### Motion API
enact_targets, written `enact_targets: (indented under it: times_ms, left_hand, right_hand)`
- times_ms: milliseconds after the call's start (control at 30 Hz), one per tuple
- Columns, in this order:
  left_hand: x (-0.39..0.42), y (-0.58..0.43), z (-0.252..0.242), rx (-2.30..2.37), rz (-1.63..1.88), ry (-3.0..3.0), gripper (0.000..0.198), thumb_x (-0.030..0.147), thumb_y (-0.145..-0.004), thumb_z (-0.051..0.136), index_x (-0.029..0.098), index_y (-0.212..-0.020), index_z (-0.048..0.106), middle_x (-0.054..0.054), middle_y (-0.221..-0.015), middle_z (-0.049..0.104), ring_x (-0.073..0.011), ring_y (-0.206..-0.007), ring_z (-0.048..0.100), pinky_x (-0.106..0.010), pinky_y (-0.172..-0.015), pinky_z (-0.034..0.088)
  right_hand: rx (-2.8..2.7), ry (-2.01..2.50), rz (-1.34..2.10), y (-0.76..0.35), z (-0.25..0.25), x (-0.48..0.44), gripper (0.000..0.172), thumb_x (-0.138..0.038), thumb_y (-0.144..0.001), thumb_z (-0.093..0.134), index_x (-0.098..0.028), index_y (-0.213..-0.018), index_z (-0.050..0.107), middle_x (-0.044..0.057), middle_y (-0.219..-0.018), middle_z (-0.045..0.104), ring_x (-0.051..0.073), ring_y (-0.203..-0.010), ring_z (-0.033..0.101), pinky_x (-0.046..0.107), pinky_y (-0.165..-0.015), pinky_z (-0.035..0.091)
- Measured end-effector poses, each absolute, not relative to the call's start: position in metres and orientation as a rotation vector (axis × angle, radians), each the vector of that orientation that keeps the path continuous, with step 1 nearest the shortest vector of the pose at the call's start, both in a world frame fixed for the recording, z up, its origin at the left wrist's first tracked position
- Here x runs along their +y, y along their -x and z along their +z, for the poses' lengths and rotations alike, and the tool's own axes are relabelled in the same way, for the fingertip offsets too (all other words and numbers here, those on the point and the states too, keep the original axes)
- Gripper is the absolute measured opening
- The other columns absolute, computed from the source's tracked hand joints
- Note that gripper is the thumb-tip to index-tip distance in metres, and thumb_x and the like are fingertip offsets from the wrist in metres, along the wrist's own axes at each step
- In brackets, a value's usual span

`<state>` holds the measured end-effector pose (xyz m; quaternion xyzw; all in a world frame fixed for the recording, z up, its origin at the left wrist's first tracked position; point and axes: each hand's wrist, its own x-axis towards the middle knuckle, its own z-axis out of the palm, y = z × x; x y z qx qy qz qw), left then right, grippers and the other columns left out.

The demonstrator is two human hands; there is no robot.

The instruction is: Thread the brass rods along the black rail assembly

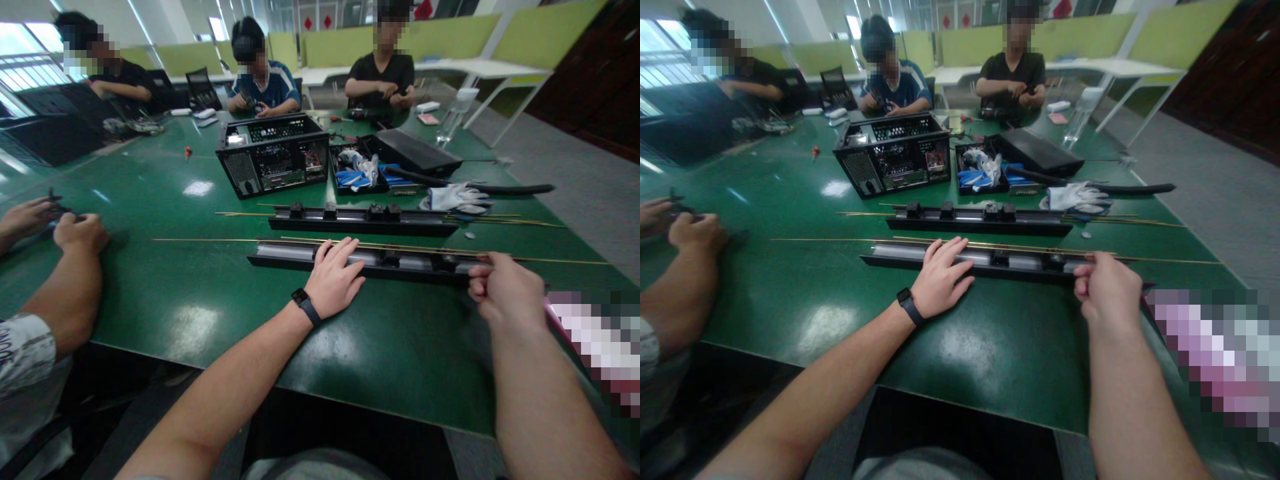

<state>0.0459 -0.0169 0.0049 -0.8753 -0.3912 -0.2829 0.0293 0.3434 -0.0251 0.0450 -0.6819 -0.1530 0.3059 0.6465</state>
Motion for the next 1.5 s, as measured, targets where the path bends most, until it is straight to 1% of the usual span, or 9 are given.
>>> enact_targets:
  times_ms: [733, 1000, 1200, 1333, 1500]
  left_hand:
    - [-0.0159, -0.0451, 0.0033, -1.18, -0.888, 2.685, 0.023, 0.031, -0.101, 0.07, 0.021, -0.12, 0.078, -0.018, -0.162, 0.057, -0.0341, -0.155, 0.05, -0.061, -0.13, 0.033]
    - [-0.0162, -0.0456, 0.0035, -1.183, -0.887, 2.685, 0.024, 0.031, -0.101, 0.071, 0.021, -0.121, 0.077, -0.018, -0.162, 0.057, -0.0342, -0.155, 0.05, -0.061, -0.13, 0.032]
    - [-0.0167, -0.0459, 0.0045, -1.187, -0.887, 2.687, 0.024, 0.03, -0.1, 0.071, 0.021, -0.122, 0.077, -0.018, -0.161, 0.058, -0.0344, -0.154, 0.051, -0.061, -0.13, 0.033]
    - [-0.0167, -0.046, 0.005, -1.191, -0.884, 2.692, 0.025, 0.03, -0.1, 0.071, 0.021, -0.123, 0.077, -0.018, -0.162, 0.057, -0.0345, -0.155, 0.05, -0.061, -0.13, 0.032]
    - [-0.0168, -0.0463, 0.0055, -1.209, -0.876, 2.696, 0.025, 0.03, -0.1, 0.071, 0.022, -0.123, 0.077, -0.017, -0.162, 0.057, -0.0339, -0.155, 0.05, -0.061, -0.131, 0.032]
  right_hand:
    - [-0.344, 1.545, 0.689, -0.346, 0.0419, -0.024, 0.011, -0.014, -0.089, 0.06, -0.019, -0.079, 0.061, -0.003, -0.05, 0.055, 0.01, -0.03, 0.036, 0.02, -0.026, 0.021]
    - [-0.369, 1.527, 0.687, -0.3479, 0.0391, -0.023, 0.009, -0.013, -0.086, 0.059, -0.018, -0.079, 0.062, -0.003, -0.051, 0.055, 0.009, -0.03, 0.036, 0.02, -0.026, 0.021]
    - [-0.41, 1.513, 0.688, -0.3483, 0.0366, -0.0246, 0.007, -0.014, -0.083, 0.065, -0.016, -0.076, 0.064, -0.002, -0.05, 0.055, 0.009, -0.03, 0.036, 0.019, -0.027, 0.021]
    - [-0.416, 1.522, 0.708, -0.3476, 0.0379, -0.0248, 0.004, -0.015, -0.083, 0.065, -0.016, -0.079, 0.066, -0.002, -0.052, 0.058, 0.008, -0.03, 0.036, 0.018, -0.028, 0.021]
    - [-0.335, 1.537, 0.689, -0.348, 0.039, -0.0235, 0.008, -0.015, -0.085, 0.063, -0.019, -0.08, 0.06, -0.002, -0.051, 0.057, 0.01, -0.03, 0.037, 0.019, -0.027, 0.021]
